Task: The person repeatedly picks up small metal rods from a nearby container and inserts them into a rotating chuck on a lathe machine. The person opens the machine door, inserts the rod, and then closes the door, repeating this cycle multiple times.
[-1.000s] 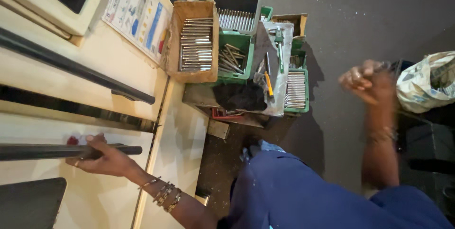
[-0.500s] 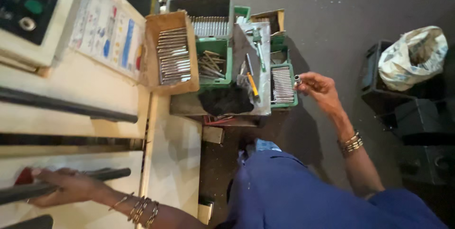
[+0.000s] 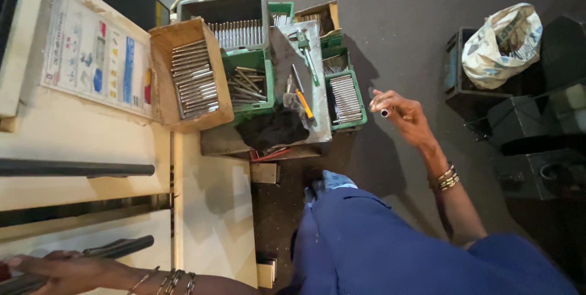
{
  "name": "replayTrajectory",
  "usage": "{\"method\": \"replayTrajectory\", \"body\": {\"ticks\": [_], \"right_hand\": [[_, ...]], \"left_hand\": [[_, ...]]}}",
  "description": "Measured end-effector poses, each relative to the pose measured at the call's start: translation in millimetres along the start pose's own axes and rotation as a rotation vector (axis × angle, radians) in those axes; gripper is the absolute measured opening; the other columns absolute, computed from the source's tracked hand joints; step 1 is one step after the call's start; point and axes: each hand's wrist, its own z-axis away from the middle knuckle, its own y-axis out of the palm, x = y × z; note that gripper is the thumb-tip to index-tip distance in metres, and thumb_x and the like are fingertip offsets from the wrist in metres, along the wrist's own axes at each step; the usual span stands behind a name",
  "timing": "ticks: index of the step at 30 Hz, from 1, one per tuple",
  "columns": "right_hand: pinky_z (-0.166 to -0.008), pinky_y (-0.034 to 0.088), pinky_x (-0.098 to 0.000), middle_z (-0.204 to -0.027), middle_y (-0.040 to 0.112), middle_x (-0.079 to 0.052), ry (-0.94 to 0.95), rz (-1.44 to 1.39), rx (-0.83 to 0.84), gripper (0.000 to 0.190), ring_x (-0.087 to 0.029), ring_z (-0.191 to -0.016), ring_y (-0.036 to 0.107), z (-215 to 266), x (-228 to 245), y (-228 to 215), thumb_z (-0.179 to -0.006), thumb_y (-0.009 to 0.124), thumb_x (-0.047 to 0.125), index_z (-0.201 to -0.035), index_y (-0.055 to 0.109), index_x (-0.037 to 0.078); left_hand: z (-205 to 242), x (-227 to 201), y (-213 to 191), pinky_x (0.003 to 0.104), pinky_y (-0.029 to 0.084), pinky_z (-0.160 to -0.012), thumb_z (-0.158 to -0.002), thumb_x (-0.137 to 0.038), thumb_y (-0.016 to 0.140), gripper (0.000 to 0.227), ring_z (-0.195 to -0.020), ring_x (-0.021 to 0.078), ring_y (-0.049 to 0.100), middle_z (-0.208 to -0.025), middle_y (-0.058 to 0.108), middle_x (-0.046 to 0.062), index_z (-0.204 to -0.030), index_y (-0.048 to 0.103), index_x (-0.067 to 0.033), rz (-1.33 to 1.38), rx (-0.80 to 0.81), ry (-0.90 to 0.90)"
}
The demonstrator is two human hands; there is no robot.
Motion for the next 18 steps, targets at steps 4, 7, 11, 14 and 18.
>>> {"method": "replayTrajectory", "body": {"ticks": [4,7,11,14,18], "right_hand": [[-0.132,0.03,-0.0537,-0.112,0.07,-0.005,-0.026,-0.023,0.007,0.015,-0.021,-0.118,0.065,3.1,-3.2,-5.2,-0.102,0.061,0.003,-0.112,0.07,0.01],[-0.134,0.029,-0.055,-0.111,0.07,-0.004,-0.044,-0.047,-0.005,0.015,-0.021,-0.118,0.065,5.3,-7.0,-4.7,-0.104,0.061,0.003,-0.113,0.07,0.011],[-0.133,0.029,-0.056,-0.112,0.069,-0.003,-0.075,-0.108,-0.019,0.017,-0.02,-0.119,0.064,-0.7,-8.9,-3.4,-0.105,0.061,0.003,-0.113,0.07,0.014],[-0.133,0.029,-0.0565,-0.111,0.069,-0.003,-0.08,-0.154,-0.011,0.017,-0.019,-0.119,0.063,-4.2,-8.1,-1.3,-0.103,0.062,0.007,-0.115,0.071,0.015],[-0.131,0.035,-0.0546,-0.111,0.069,-0.004,-0.025,-0.283,-0.038,0.014,-0.017,-0.115,0.065,-7.6,-8.0,2.0,-0.107,0.062,0.015,-0.118,0.07,0.012]], "left_hand": [[-1.1,4.2,3.0,0.028,0.044,-0.054,-0.113,-0.034,0.072,0.058,-0.06,0.0129,0.047,-0.096,0.065,0.01,-0.15,0.044,0.0,0.008,-0.028,-0.105],[-2.6,4.1,2.2,0.028,0.043,-0.052,-0.113,-0.035,0.073,0.058,-0.059,0.0127,0.047,-0.093,0.065,0.009,-0.149,0.045,0.0002,0.01,-0.02,-0.088],[-3.4,4.4,2.9,0.027,0.041,-0.051,-0.112,-0.036,0.074,0.058,-0.058,0.0125,0.047,-0.09,0.064,0.009,-0.148,0.046,0.0004,0.002,-0.045,-0.099],[-3.4,5.7,3.5,0.027,0.04,-0.05,-0.112,-0.037,0.075,0.058,-0.057,0.0123,0.046,-0.088,0.064,0.008,-0.147,0.047,0.0006,0.0,-0.063,-0.118],[-2.2,5.8,6.3,0.027,0.04,-0.047,-0.11,-0.036,0.074,0.058,-0.057,0.0119,0.051,-0.091,0.07,0.009,-0.143,0.046,0.0026,0.022,-0.042,-0.043]]}}
